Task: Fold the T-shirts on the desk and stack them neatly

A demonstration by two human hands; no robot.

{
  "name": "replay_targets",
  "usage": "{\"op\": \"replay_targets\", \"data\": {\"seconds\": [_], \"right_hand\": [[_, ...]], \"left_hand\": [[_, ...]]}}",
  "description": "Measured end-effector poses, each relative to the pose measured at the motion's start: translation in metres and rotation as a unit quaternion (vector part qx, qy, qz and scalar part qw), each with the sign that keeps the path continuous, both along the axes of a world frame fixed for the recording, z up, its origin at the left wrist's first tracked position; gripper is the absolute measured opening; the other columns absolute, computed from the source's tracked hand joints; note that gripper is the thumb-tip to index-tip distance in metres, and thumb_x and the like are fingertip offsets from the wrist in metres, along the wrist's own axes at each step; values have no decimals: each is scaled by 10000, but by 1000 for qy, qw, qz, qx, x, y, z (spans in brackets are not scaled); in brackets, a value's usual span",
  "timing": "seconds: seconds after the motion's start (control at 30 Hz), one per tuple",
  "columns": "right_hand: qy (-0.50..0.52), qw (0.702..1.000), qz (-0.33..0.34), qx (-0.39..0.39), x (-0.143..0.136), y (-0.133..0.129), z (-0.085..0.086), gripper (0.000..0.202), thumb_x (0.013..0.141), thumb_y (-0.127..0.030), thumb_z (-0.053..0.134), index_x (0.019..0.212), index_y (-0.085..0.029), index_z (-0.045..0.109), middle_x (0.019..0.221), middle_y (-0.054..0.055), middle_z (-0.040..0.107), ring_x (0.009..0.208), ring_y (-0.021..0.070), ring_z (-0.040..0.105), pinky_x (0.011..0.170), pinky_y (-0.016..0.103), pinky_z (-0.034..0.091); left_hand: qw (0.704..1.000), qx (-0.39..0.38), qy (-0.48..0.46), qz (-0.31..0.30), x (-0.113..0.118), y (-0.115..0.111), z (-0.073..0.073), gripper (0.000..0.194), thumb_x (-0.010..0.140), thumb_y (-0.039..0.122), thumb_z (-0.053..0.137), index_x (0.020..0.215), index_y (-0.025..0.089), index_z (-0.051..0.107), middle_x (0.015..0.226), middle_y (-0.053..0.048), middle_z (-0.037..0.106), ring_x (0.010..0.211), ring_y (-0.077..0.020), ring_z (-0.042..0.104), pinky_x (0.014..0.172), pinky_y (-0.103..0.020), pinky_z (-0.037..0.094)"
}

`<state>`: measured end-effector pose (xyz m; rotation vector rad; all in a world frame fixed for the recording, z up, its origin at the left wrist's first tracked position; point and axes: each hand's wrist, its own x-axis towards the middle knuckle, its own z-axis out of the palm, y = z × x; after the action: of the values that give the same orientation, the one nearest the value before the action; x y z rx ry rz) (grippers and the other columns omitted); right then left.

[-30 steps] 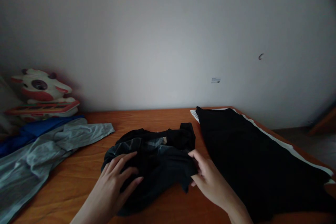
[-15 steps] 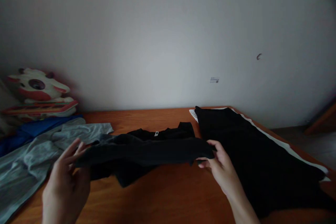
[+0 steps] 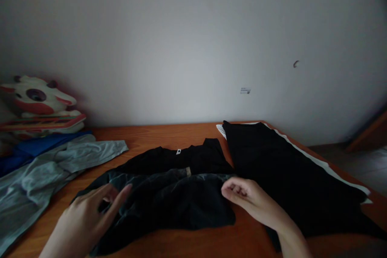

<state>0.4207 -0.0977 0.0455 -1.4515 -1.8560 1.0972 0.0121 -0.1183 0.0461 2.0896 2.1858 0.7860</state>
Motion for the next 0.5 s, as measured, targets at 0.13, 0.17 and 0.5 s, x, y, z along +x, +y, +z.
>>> {"op": "replay_targets", "data": {"seconds": [0.13,0.17,0.5], "right_hand": [[-65,992,-76,74,-20,8,-13,646,821,-567,732,1373,-261,597,928,25,693,830,200,650,783,300,508],[-73,994,-57,63,-23,8,-15,686,794,-535,767,1401,-278,577,989,32,704,874,209,659,812,305,507],[-167,984,-3,62,-14,8,-15,481,928,-619,588,698,-219,725,791,23,624,764,192,641,715,290,455]], "left_hand": [[992,-47,40,-112,-1,14,-21,679,666,727,719,1197,304,706,1219,-67,741,1124,-307,696,986,-414,540],[987,-73,42,-136,-1,16,-28,674,668,668,754,1245,326,691,1265,-62,724,1155,-299,685,1005,-403,534],[932,-262,2,-250,14,-2,-18,234,909,355,575,739,284,719,791,30,710,707,-121,675,662,-208,508]]}}
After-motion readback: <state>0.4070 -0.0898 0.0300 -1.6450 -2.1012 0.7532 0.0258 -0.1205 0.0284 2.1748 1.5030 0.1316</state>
